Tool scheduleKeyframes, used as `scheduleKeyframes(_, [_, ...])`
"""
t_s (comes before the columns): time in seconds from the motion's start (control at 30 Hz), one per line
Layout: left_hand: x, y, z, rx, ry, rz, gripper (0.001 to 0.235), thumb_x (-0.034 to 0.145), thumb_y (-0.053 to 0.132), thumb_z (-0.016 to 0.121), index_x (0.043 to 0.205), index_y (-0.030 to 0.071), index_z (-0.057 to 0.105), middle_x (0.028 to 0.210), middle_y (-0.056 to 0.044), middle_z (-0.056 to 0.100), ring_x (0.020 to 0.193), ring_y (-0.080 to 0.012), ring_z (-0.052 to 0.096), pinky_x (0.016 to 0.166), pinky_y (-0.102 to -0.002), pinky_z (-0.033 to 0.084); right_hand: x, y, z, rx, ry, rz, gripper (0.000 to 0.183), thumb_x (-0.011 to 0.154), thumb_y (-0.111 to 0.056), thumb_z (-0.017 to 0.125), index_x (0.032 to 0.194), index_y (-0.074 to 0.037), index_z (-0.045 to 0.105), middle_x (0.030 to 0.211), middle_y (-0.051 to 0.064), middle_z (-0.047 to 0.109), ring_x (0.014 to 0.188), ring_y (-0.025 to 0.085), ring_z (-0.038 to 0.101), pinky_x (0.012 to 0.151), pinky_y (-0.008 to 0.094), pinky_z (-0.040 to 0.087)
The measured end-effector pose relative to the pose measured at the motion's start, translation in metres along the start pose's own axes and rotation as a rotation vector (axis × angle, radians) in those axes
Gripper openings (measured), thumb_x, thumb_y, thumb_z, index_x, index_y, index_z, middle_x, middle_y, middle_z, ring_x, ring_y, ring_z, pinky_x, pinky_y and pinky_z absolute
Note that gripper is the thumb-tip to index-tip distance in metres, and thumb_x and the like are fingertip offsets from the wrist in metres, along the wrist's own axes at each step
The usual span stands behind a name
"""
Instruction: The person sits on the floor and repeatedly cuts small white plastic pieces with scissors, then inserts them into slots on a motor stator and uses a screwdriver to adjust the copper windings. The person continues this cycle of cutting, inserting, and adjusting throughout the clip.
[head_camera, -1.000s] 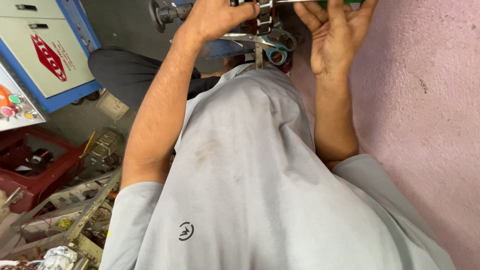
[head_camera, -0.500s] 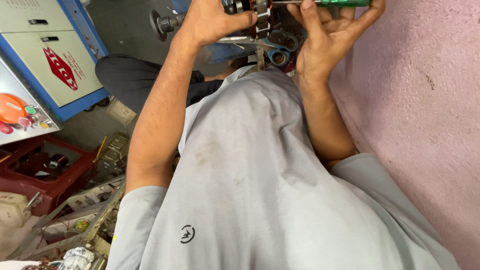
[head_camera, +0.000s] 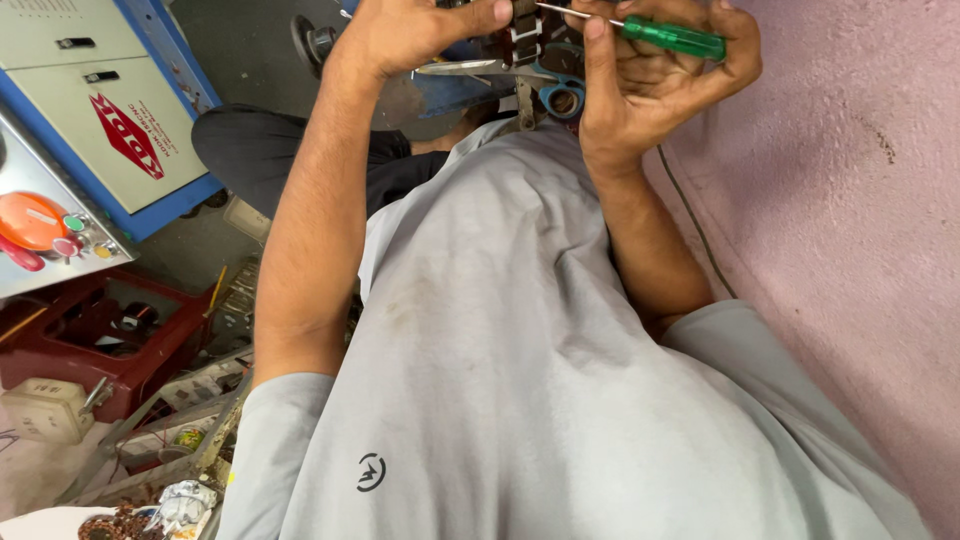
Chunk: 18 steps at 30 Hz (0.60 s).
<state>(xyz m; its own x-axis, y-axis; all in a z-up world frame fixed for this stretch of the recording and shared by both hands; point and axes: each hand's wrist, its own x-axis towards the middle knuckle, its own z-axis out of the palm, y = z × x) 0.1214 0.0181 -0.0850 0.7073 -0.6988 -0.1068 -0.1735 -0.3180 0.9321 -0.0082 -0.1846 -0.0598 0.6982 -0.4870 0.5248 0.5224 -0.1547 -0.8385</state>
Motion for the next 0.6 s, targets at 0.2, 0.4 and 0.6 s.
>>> scheduleKeyframes(0.2, [0.006, 0.004, -0.009, -0.019, -0.078, 0.023, 0.036, 0.104, 0.042, 0.083, 0.114, 0.008, 0.076, 0.097, -0.003, 0.076, 0.088, -0.0178, 0.073, 0.074, -0.034, 0.058, -0.002, 0.002, 0.007, -0.007, 0.018, 0.025, 0.067, 0.103, 0.016, 0.068, 0.139, -0.020, 0.024, 0.121, 0.014, 0.060, 0.098, 0.024, 0.075, 0.088, 0.033, 0.068])
scheduleKeyframes(0.4, [0.010, 0.005, -0.007, -0.223, -0.087, 0.077, 0.035, 0.103, 0.030, 0.086, 0.121, 0.004, 0.069, 0.112, -0.006, 0.073, 0.108, -0.0194, 0.069, 0.093, -0.036, 0.059, 0.022, -0.002, 0.006, -0.068, -0.195, 0.013, 0.069, 0.104, 0.016, 0.067, 0.140, -0.020, 0.021, 0.119, 0.015, 0.059, 0.100, 0.025, 0.072, 0.089, 0.035, 0.065])
scheduleKeyframes(0.6, [0.007, 0.028, -0.012, -0.307, -0.119, 0.173, 0.043, 0.102, 0.015, 0.083, 0.140, 0.008, 0.064, 0.133, -0.007, 0.070, 0.125, -0.0210, 0.068, 0.112, -0.038, 0.057, 0.036, -0.017, -0.008, -0.145, -0.236, 0.074, 0.076, 0.108, 0.015, 0.068, 0.151, -0.021, 0.016, 0.116, 0.019, 0.057, 0.100, 0.025, 0.071, 0.091, 0.035, 0.068])
